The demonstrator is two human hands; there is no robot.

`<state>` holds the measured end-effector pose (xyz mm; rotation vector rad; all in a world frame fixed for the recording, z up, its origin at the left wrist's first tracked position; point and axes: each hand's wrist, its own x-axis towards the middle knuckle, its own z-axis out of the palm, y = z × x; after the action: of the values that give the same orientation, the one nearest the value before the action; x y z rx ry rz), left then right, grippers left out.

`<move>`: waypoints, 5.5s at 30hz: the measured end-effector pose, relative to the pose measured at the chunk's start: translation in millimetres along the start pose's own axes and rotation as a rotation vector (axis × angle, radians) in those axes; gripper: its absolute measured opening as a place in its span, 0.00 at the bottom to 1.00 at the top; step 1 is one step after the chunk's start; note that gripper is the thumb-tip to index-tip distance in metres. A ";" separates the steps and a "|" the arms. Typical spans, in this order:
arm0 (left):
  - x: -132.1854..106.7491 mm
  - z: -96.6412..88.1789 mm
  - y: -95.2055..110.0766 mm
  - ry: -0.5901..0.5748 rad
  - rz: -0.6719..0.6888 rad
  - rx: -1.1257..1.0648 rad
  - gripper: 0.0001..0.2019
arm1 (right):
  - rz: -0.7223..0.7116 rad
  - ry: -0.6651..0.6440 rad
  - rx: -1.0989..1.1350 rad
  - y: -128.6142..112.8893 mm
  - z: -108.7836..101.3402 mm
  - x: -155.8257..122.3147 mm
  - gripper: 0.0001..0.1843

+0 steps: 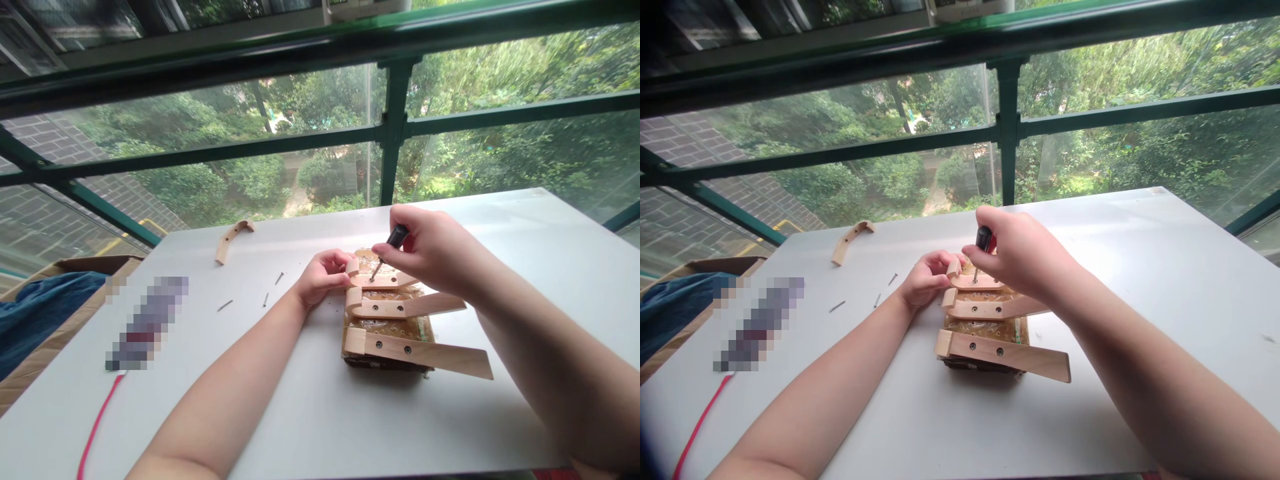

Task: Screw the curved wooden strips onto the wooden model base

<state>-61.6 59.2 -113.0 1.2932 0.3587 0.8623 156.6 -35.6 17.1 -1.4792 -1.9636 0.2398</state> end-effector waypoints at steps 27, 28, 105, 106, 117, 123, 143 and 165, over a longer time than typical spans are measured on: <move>-1.3 1.3 2.0 0.033 -0.049 0.010 0.15 | -0.141 -0.291 0.251 9.9 -7.6 -2.3 0.13; -1.3 0.8 1.7 0.031 -0.051 0.009 0.15 | -0.134 -0.292 0.228 10.2 -8.6 -2.1 0.12; 0.4 2.0 0.7 0.027 0.001 0.025 0.14 | -0.058 -0.058 0.119 1.7 3.4 -0.5 0.10; 0.4 2.2 1.0 0.027 0.001 0.025 0.14 | -0.057 -0.056 0.120 1.7 3.9 -0.5 0.10; -1.9 4.8 4.7 0.010 -0.038 -0.022 0.17 | -0.068 -0.085 0.155 3.1 5.1 -1.5 0.08; -2.6 2.0 2.6 0.000 -0.078 -0.047 0.17 | -0.098 -0.104 0.132 4.2 5.6 -0.6 0.07; -1.8 2.9 2.2 -0.022 -0.046 -0.038 0.16 | -0.084 -0.141 0.146 3.4 6.4 -1.0 0.07; -2.3 3.7 5.1 -0.008 -0.061 0.036 0.16 | -0.070 -0.137 0.150 -1.2 2.1 -2.5 0.06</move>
<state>-62.4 55.1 -107.7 1.3124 0.4069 0.8015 154.8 -37.8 15.1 -1.3259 -2.0526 0.4586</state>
